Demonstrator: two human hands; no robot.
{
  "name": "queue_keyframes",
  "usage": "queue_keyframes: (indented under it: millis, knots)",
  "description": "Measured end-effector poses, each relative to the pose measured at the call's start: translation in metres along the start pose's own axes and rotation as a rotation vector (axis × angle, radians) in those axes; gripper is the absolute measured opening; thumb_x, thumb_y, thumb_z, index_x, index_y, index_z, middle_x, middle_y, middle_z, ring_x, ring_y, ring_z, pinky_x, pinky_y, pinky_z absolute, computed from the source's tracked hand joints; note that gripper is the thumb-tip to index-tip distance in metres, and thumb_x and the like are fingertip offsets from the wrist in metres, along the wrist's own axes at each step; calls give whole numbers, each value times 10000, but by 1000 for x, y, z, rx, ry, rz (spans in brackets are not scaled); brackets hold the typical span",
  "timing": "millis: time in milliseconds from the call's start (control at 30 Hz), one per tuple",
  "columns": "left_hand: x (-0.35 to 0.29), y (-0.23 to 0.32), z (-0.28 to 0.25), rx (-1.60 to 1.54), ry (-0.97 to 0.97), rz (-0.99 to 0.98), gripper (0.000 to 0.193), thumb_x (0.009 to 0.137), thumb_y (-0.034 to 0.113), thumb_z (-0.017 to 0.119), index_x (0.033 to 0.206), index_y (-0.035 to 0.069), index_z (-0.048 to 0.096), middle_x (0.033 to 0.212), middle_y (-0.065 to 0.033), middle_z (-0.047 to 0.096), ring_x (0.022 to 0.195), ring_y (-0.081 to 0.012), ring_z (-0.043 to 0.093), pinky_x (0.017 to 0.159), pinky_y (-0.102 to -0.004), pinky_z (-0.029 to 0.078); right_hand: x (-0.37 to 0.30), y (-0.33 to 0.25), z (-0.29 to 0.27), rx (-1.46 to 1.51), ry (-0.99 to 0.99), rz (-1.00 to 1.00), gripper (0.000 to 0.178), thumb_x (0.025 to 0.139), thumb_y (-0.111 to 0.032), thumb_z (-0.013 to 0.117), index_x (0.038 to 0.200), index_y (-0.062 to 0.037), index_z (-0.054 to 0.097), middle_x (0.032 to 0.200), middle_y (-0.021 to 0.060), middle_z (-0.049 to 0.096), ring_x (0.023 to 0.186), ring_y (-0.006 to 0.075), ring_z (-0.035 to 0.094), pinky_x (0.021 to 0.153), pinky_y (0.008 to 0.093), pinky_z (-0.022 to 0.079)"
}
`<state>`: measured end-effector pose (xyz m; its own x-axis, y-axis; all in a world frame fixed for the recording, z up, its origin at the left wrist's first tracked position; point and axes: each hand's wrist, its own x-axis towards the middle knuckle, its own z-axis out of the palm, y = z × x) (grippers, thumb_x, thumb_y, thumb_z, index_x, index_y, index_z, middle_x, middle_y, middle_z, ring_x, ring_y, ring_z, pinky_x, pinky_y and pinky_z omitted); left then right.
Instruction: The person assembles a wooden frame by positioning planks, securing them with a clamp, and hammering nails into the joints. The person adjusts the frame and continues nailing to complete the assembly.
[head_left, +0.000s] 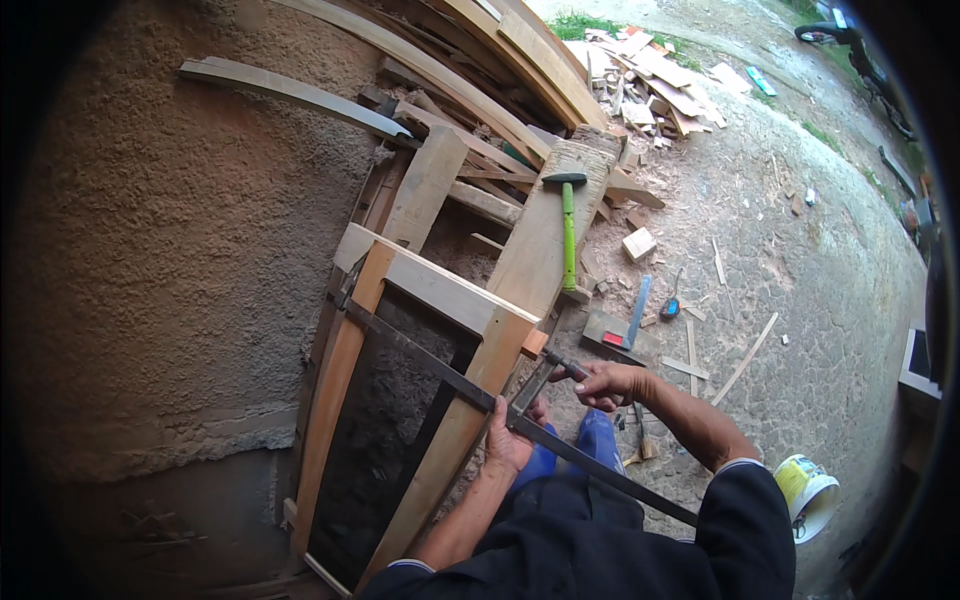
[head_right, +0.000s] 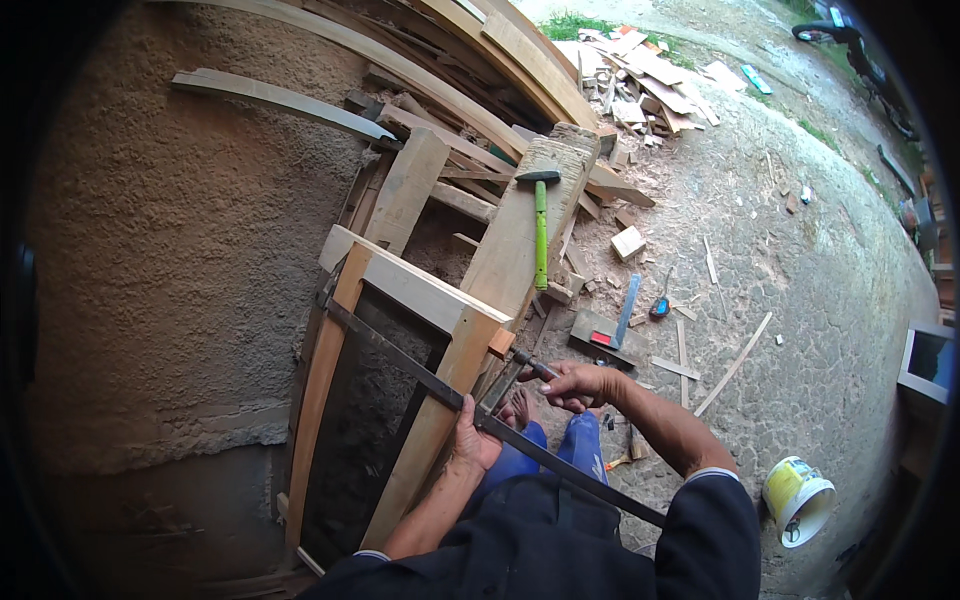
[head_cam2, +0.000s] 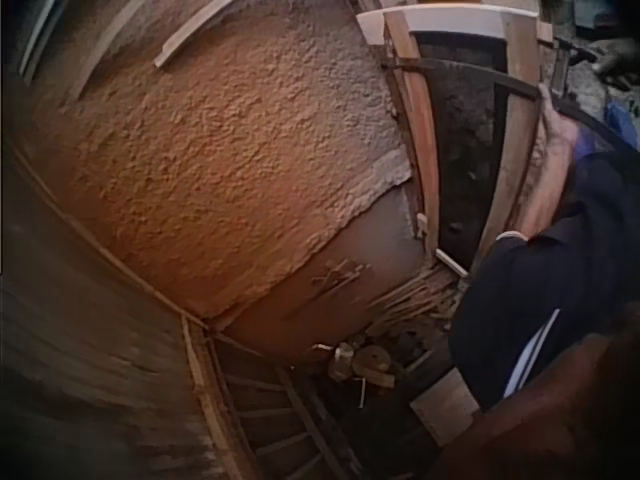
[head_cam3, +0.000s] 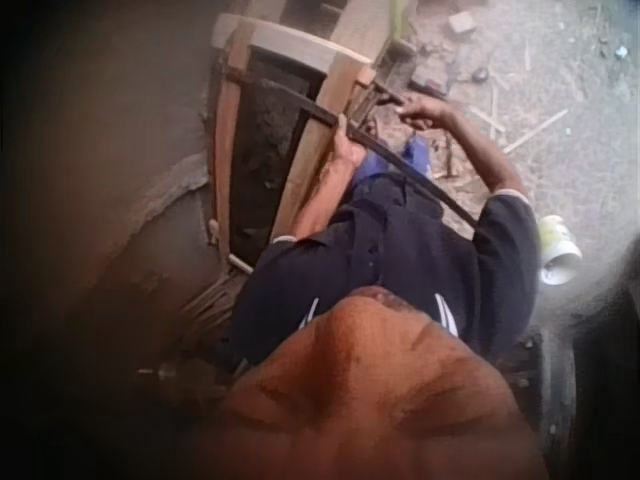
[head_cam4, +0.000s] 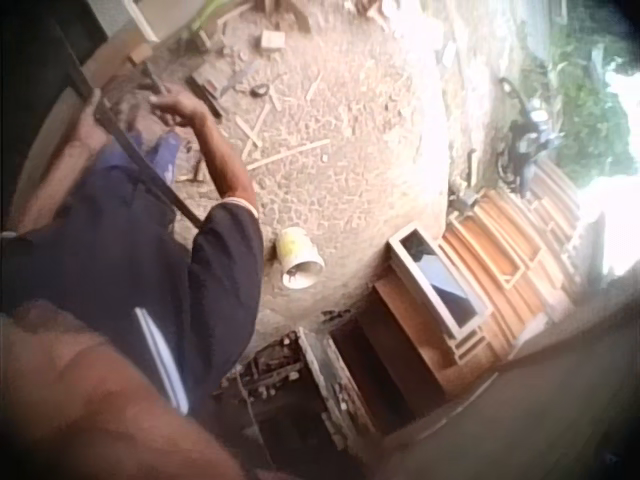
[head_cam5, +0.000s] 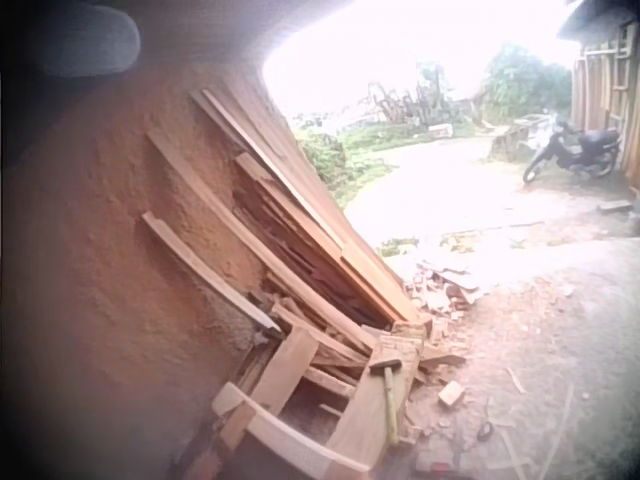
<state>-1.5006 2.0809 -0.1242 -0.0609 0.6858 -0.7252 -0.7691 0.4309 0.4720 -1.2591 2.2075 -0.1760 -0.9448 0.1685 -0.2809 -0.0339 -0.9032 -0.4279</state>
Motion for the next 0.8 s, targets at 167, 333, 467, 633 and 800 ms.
queue_keyframes:
  millis: [167, 333, 467, 633, 800]
  knots:
    - [19, -18, 2, -75, 208, 36, 575, 966, 595, 589, 1061, 32, 653, 834, -89, 686, 637, -168, 591, 593, -313, 501, -5, -7, 23, -246, 261, -12, 650, 936, -116, 707, 1507, -71, 399, 648, -37, 477, 448, 81, 466, 401, 250, 366]
    - [21, -27, -1, -139, 333, 35, 494, 946, 528, 676, 1201, 117, 577, 1026, -38, 608, 635, -159, 541, 518, -321, 481, -1, -8, 45, -932, 702, 26, 753, 864, -200, 774, 1514, -107, 406, 863, 103, 679, 594, 187, 622, 543, 366, 498]
    - [28, -29, 1, -121, 412, 87, 556, 951, 497, 678, 1350, 150, 506, 1161, -25, 531, 777, -143, 525, 506, -297, 466, 10, 17, 66, -1369, 1055, -134, 804, 825, -174, 734, 1543, -229, 376, 957, 256, 710, 831, 463, 689, 734, 537, 547]
    - [25, -27, 3, -98, 331, 100, 501, 939, 589, 649, 1109, 120, 595, 849, -100, 681, 543, -189, 540, 497, -340, 481, 0, -2, 32, -727, 524, -52, 717, 879, -203, 745, 1506, -150, 401, 807, 88, 648, 651, 266, 652, 571, 391, 509]
    - [13, -19, 15, -97, 326, 138, 581, 891, 663, 661, 1132, 143, 563, 861, -95, 689, 510, -188, 537, 466, -337, 460, -5, -7, 8, -38, 147, 106, 775, 877, -181, 762, 1536, -92, 365, 653, 8, 531, 453, 139, 495, 419, 289, 396]
